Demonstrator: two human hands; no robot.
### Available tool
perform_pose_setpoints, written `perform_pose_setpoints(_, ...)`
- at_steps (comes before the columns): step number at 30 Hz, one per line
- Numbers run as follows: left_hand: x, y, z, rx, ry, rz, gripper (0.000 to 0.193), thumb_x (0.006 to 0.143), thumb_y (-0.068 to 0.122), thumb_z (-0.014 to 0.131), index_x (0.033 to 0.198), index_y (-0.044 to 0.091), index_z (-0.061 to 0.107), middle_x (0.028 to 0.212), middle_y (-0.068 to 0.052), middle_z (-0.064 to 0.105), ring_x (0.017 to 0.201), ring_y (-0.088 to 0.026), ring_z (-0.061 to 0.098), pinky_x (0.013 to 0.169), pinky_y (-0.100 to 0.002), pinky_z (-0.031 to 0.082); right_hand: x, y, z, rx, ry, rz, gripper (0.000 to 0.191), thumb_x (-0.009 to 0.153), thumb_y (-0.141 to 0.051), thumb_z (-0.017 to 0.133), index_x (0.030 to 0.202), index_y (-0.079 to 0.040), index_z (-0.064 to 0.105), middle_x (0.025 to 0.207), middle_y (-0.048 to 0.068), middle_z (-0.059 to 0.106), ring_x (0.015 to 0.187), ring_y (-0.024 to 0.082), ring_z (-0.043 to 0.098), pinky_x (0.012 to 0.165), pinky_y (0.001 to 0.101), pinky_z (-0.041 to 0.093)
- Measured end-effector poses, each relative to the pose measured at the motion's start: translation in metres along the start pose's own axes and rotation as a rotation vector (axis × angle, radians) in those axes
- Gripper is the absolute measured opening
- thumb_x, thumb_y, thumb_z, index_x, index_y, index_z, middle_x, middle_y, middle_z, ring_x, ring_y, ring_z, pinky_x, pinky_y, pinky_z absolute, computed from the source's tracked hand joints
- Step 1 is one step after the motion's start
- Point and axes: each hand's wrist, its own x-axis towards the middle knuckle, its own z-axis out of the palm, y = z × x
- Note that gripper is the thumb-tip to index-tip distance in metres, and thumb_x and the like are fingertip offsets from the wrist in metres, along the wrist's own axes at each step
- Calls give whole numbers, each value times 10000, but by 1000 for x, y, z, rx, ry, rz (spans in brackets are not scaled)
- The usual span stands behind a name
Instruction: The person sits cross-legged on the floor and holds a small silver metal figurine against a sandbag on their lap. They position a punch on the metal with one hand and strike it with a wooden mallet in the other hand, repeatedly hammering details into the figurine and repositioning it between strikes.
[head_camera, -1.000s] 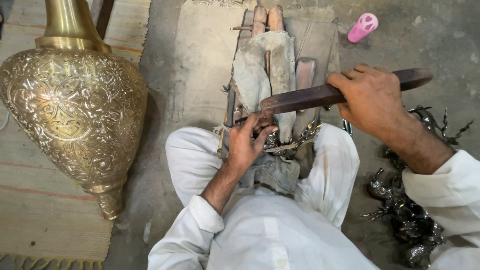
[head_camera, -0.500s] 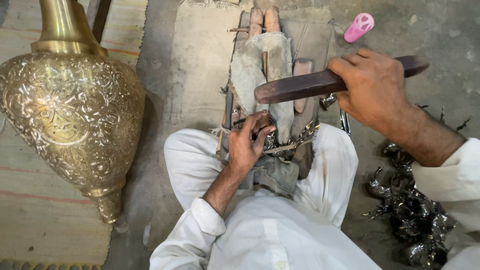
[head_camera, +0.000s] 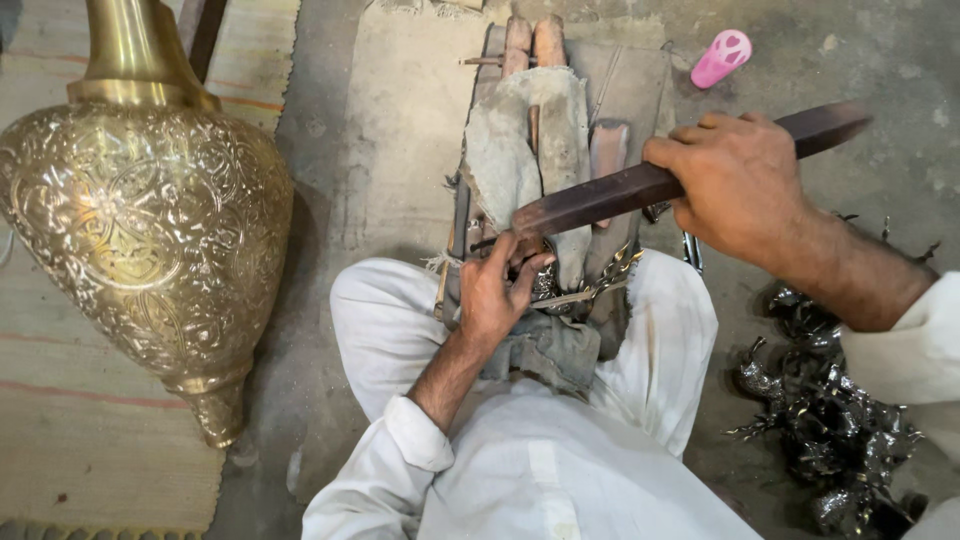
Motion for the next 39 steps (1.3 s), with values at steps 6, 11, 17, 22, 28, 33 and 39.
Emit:
perform_pose_setpoints(6,0,0,1,-16,22,45,391,906,206,857,1212,88,646,728,-86,656,603,-207,647,557,-349,509,-4,7,7,-2,35,5,322,710,-108,802,1008,-112,678,907,75,690,941,310,680,799,465,507)
perform_pose_setpoints(11,2,0,1,-39,-20,-23,436,887,175,849,1264,80,651,685,-75,649,547,-161,642,516,-326,509,-4,12,12,-4,66,-2,366,643,-88,792,990,-106,676,932,80,713,965,332,679,814,477,510)
perform_pose_setpoints(17,3,3,-1,-54,-10,19,445,888,151,842,1274,70,636,751,-84,699,582,-183,670,546,-333,525,-4,14,14,64,76,25,409,683,-92,782,1078,-109,676,949,86,699,986,330,666,824,464,517)
perform_pose_setpoints(22,4,4,-3,-130,-25,59,422,919,94,794,1302,79,618,897,-95,762,717,-199,750,617,-310,572,-8,12,8,45,78,2,421,672,-89,779,1081,-103,682,942,87,693,975,327,663,825,456,520)
perform_pose_setpoints(28,3,0,-3,-147,-31,55,417,894,60,799,1275,65,629,911,-101,775,716,-186,759,619,-304,575,-9,9,-1,91,166,56,331,766,-102,789,1075,-100,670,956,75,681,969,310,654,834,447,506)
perform_pose_setpoints(33,0,-4,0,-107,-23,51,367,901,76,843,1203,60,635,962,-104,797,750,-180,760,636,-305,569,-9,3,-8,45,204,-20,376,714,-84,789,1073,-98,678,937,89,683,934,324,662,847,452,521)
perform_pose_setpoints(39,-1,-4,2,-159,-59,-20,418,879,61,823,1257,32,647,1023,-116,792,839,-173,791,705,-281,608,-9,-3,-6,-75,73,12,329,755,-116,773,1073,-123,688,899,80,683,940,314,680,808,441,537)
